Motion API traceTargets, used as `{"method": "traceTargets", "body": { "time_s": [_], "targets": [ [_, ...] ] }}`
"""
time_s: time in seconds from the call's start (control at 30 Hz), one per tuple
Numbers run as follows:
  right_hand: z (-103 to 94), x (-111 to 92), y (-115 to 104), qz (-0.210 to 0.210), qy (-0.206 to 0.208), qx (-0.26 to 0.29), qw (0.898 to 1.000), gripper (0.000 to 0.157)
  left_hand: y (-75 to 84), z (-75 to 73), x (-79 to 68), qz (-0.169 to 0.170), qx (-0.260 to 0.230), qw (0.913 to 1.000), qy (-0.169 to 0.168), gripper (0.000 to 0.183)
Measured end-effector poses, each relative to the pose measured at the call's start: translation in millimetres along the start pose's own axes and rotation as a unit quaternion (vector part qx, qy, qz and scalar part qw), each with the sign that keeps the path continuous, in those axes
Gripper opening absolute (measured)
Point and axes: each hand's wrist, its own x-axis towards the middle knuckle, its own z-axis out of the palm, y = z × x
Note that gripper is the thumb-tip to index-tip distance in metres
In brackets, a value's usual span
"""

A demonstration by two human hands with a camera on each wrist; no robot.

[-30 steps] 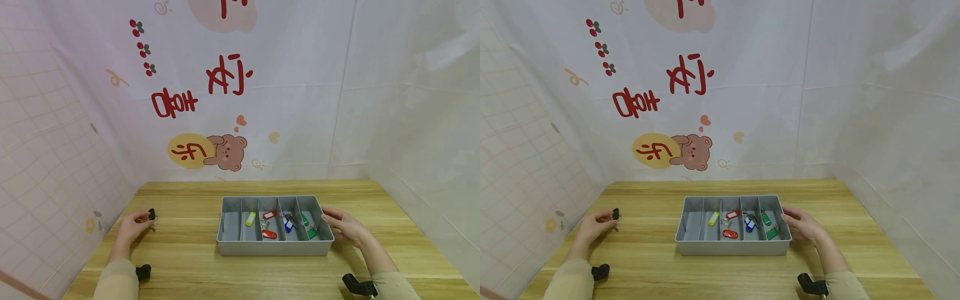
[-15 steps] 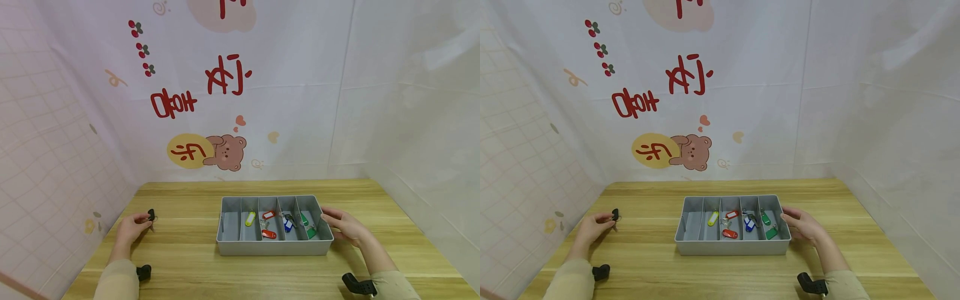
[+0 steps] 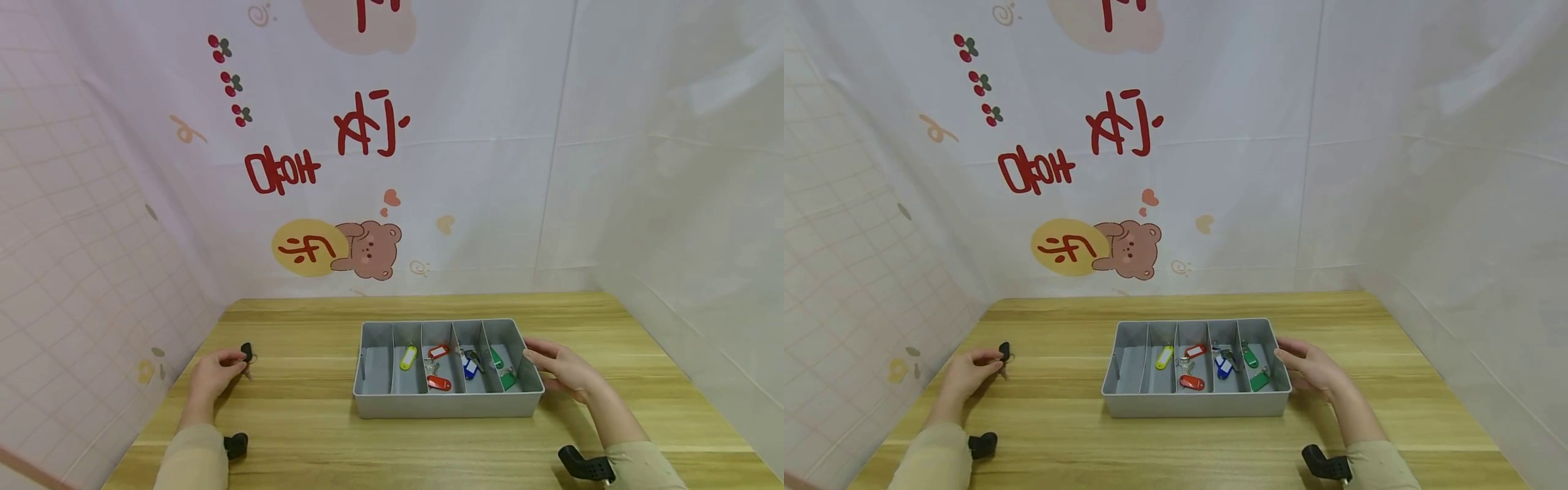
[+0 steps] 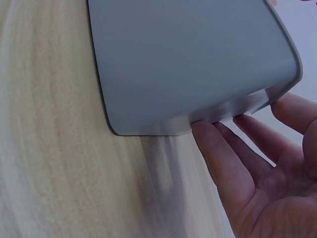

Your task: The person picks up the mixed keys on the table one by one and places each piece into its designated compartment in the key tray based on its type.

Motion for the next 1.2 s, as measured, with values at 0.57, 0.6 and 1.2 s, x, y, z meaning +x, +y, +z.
{"method": "traceTargets", "body": {
  "time_s": [0.57, 0.6, 1.2],
  "targets": [
    [0.5, 0, 1, 0.004, 0.0, 0.007, 1.0, 0.07, 1.0, -1.7, -2.0, 0.002, 0.008, 1.0, -0.002, 0.021],
    [0.4, 0, 1, 0.004, 0.0, 0.007, 1.0, 0.071, 0.7, -1.8, -1.8, 0.003, 0.006, 1.0, -0.003, 0.02],
    [0.3, 0, 1, 0.012, 0.01, 0.005, 1.0, 0.07, 13.0, -1.8, 1.9, 0.013, -0.011, 0.9998, -0.013, 0.022]
  ]
}}
